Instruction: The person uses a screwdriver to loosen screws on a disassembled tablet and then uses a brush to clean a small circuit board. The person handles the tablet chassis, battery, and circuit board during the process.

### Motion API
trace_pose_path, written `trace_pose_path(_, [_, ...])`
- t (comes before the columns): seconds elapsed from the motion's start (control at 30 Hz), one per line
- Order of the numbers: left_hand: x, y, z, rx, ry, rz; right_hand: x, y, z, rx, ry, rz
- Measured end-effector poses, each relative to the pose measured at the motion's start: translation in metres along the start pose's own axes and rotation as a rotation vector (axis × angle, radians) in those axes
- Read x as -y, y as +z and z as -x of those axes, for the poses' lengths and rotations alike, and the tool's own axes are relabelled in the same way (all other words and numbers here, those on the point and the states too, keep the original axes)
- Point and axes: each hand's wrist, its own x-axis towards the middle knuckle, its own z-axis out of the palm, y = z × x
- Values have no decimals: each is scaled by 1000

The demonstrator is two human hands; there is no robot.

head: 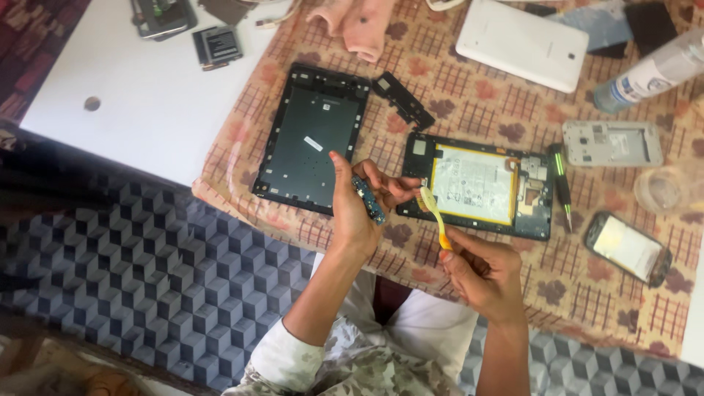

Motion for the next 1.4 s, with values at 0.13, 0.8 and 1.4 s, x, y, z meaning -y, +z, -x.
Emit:
trace_pose_path(0.13, [0,1,3,28,15,14,3,5,3,-13,41,-97])
trace_pose_path(0.8, [-11,9,11,100,-40,183,11,14,1,6,-4,193])
trace_pose_path(1.4, [3,-19,3,77,-109,98,46,72,-32,157,-150,834])
